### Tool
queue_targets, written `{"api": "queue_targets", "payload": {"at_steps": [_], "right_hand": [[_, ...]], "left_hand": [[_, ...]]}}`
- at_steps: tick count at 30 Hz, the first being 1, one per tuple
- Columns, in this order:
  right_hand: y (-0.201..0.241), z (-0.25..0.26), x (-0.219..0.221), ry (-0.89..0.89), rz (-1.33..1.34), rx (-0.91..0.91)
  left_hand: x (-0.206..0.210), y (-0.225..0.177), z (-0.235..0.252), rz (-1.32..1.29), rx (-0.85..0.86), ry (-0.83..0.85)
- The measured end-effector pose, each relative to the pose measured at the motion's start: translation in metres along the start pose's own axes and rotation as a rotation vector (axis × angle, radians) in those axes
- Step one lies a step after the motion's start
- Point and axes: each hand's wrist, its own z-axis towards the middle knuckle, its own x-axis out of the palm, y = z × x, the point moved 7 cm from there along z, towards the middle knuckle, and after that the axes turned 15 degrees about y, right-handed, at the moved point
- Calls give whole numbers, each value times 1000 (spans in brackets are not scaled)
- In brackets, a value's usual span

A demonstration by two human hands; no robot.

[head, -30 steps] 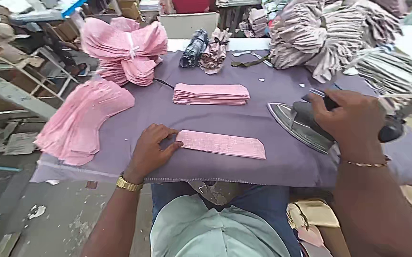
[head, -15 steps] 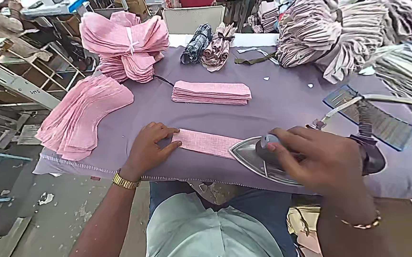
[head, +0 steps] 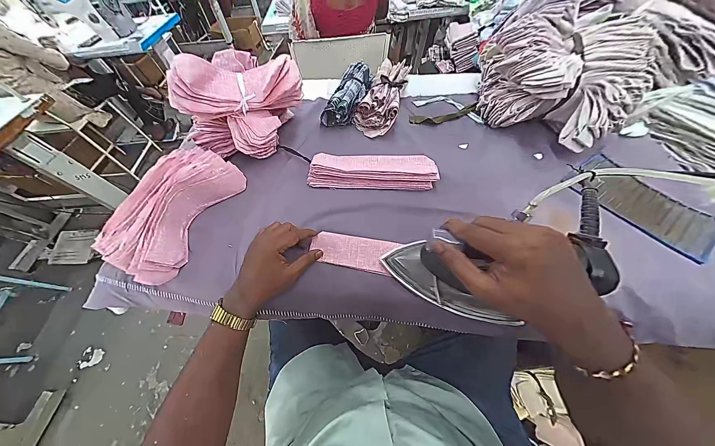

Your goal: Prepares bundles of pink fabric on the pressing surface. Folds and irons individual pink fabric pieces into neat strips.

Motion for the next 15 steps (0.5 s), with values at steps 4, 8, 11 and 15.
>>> {"api": "queue_targets", "payload": {"at_steps": [4,8,11,15], "right_hand": [[-62,-14,-23,-143,-125,108],[-121,-30,-23,-198,-283,455],[-130,-39,-23,-324,-239,600],[-76,-28,33,-244,107,222]], "left_hand": [[-3,-7,0,-2,3,-56],[8,-51,21,-36,111,-94],[40,-90,56,8,205,77],[67,-101,90,77,187,253]]}}
